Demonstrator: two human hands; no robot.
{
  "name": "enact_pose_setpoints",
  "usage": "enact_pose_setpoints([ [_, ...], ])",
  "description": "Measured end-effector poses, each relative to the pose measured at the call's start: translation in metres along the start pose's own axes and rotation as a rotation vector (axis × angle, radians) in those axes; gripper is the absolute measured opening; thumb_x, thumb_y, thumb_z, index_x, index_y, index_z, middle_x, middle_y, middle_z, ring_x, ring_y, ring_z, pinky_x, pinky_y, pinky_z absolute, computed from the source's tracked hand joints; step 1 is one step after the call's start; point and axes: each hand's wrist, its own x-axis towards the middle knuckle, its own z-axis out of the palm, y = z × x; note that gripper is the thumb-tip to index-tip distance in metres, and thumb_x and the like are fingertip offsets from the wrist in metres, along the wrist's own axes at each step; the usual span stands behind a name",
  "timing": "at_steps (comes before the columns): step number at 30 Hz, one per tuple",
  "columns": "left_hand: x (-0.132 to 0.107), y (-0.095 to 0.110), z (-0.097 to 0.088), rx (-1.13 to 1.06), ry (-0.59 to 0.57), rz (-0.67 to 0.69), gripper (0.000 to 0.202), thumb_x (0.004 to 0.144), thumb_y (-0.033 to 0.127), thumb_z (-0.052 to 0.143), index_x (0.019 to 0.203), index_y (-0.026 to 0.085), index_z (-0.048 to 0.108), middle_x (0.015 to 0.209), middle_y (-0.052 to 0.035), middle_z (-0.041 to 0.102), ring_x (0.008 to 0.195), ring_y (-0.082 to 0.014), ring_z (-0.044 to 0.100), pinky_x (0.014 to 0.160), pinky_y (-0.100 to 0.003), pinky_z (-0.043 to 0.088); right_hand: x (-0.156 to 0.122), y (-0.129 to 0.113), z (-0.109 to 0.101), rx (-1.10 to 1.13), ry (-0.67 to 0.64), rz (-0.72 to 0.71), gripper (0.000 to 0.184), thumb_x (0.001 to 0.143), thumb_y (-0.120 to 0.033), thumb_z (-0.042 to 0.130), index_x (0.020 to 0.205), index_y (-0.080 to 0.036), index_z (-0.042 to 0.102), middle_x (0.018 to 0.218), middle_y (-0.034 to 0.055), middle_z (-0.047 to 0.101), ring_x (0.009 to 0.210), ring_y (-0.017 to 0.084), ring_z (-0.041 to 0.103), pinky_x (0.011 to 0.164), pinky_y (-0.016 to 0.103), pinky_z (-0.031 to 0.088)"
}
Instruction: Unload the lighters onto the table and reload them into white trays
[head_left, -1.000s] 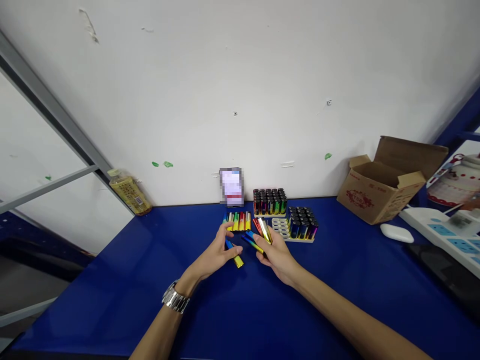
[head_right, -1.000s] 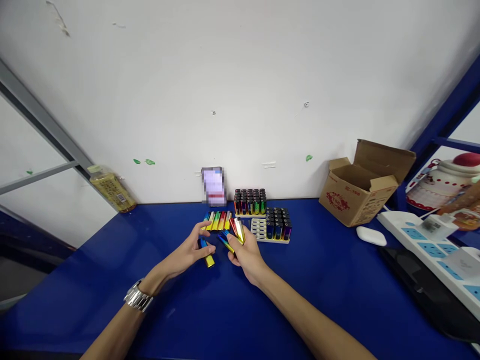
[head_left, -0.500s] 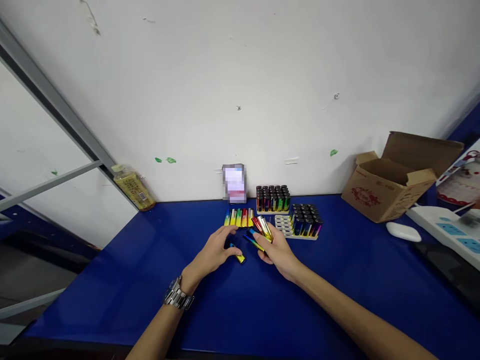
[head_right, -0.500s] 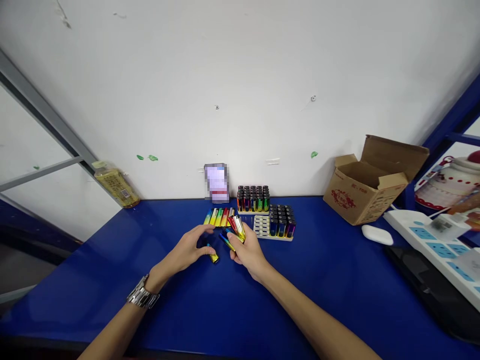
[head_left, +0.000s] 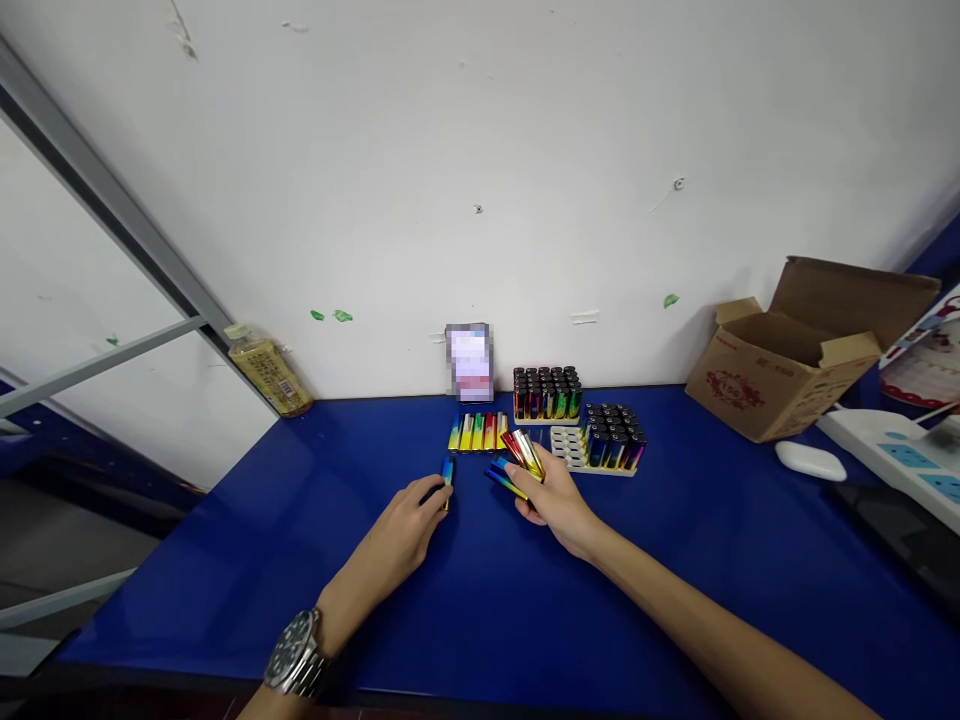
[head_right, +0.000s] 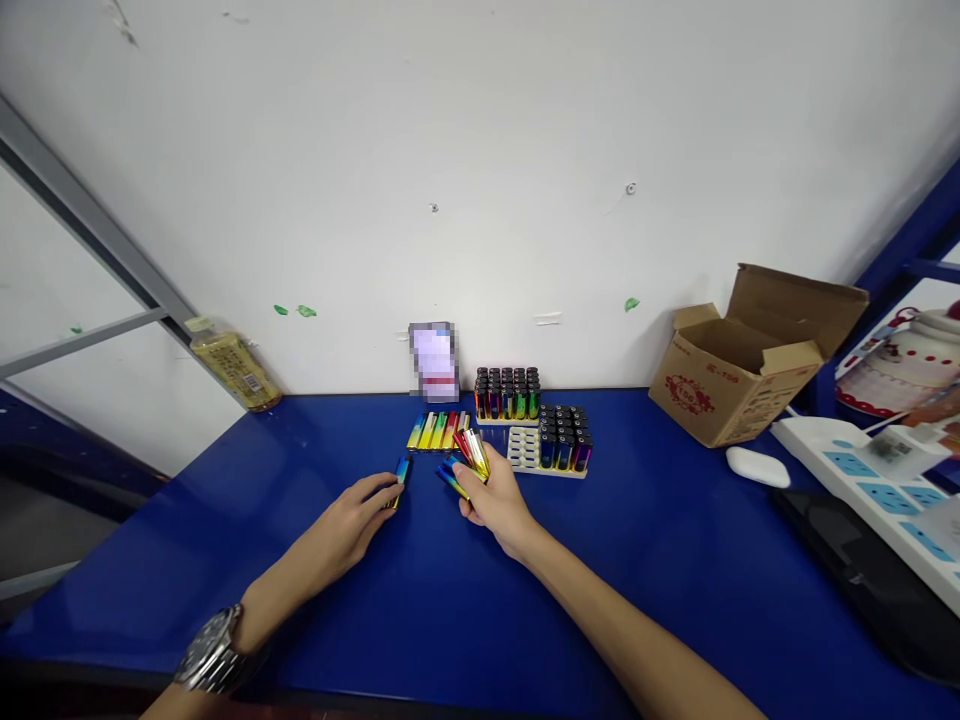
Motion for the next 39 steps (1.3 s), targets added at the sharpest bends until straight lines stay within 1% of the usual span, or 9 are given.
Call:
enact_pose_setpoints([
  [12,0.007,-0.006,0.007,-0.052,0.031,-0.024,0.036,0.098,0.029,0.031,0.118,0.017,0.059,0.122,-0.0116,0.061,0.105,-0.0208,0.063,0.09,-0.035,0.055,-0.001,-0.001,0.002,0.006,-0.004,-0.003,0.037,0.073,-0.043,0.066,0.097,-0.021,0.049,0.053,-0.0114,0.045,0.035,0.004,0.04,0.03,0.014,0.02],
  [17,0.011,0.013,-0.004,-0.16,0.141,-0.101,0.033,0.095,0.037,0.04,0.11,0.018,0.063,0.11,-0.0115,0.064,0.102,-0.0232,0.061,0.093,-0.041,0.051,-0.003,0.0,0.008,0.021,0.009,-0.021,0.041,0.071,-0.046,0.068,0.097,-0.021,0.049,0.053,-0.0109,0.045,0.036,0.005,0.041,0.03,0.013,0.02],
  [21,0.019,0.043,-0.014,-0.464,0.091,-0.342,0.035,0.095,0.042,0.038,0.101,0.019,0.064,0.094,-0.0064,0.068,0.088,-0.0199,0.064,0.084,-0.034,0.049,-0.005,0.007,0.018,0.029,0.002,-0.082,0.046,0.072,-0.05,0.067,0.101,-0.021,0.048,0.051,-0.0114,0.044,0.035,0.006,0.041,0.029,0.013,0.022],
  [23,0.026,0.055,-0.013,-0.657,0.02,-0.444,0.038,0.093,0.047,0.038,0.095,0.018,0.063,0.08,-0.0038,0.068,0.073,-0.0178,0.062,0.07,-0.03,0.048,-0.005,0.01,0.024,0.011,-0.03,-0.121,0.047,0.073,-0.051,0.065,0.104,-0.02,0.048,0.049,-0.0116,0.044,0.034,0.006,0.04,0.028,0.014,0.024],
  [26,0.034,0.065,-0.007,-0.963,0.076,-0.634,0.042,0.083,0.056,0.05,0.086,0.015,0.06,0.068,-0.0024,0.063,0.063,-0.0158,0.058,0.056,-0.026,0.043,-0.005,0.014,0.028,-0.026,-0.052,-0.154,0.046,0.077,-0.052,0.062,0.105,-0.019,0.047,0.047,-0.0115,0.045,0.032,0.006,0.04,0.027,0.014,0.028],
  [29,0.04,0.07,-0.002,-1.285,0.119,-0.757,0.043,0.074,0.056,0.061,0.084,0.015,0.054,0.063,0.0003,0.059,0.058,-0.0132,0.057,0.055,-0.024,0.041,-0.005,0.015,0.03,-0.043,-0.025,-0.177,0.044,0.077,-0.051,0.061,0.105,-0.019,0.047,0.054,-0.0096,0.049,0.036,0.008,0.047,0.028,0.016,0.035],
  [32,0.042,0.072,-0.003,-1.498,0.116,-0.774,0.042,0.071,0.052,0.067,0.082,0.016,0.049,0.064,0.0021,0.057,0.053,-0.0111,0.058,0.058,-0.025,0.044,-0.005,0.014,0.031,-0.067,0.008,-0.16,0.046,0.077,-0.051,0.061,0.107,-0.02,0.047,0.061,-0.0077,0.052,0.04,0.009,0.052,0.028,0.017,0.038],
  [35,0.041,0.068,-0.003,-1.429,0.151,-0.788,0.032,0.073,0.043,0.068,0.079,0.016,0.051,0.062,0.0025,0.056,0.054,-0.0112,0.057,0.056,-0.025,0.044,-0.005,0.014,0.03,-0.15,0.058,-0.116,0.049,0.076,-0.054,0.06,0.111,-0.021,0.047,0.058,-0.0077,0.053,0.039,0.011,0.053,0.025,0.016,0.033],
  [39,0.043,0.06,-0.003,-0.998,0.131,-0.757,0.009,0.08,0.023,0.057,0.075,0.016,0.058,0.059,0.0018,0.056,0.05,-0.0113,0.053,0.051,-0.024,0.041,0.0,0.021,0.028,-0.262,0.186,-0.141,0.042,0.078,-0.052,0.06,0.103,-0.021,0.05,0.055,-0.0075,0.052,0.035,0.009,0.049,0.027,0.015,0.03],
])
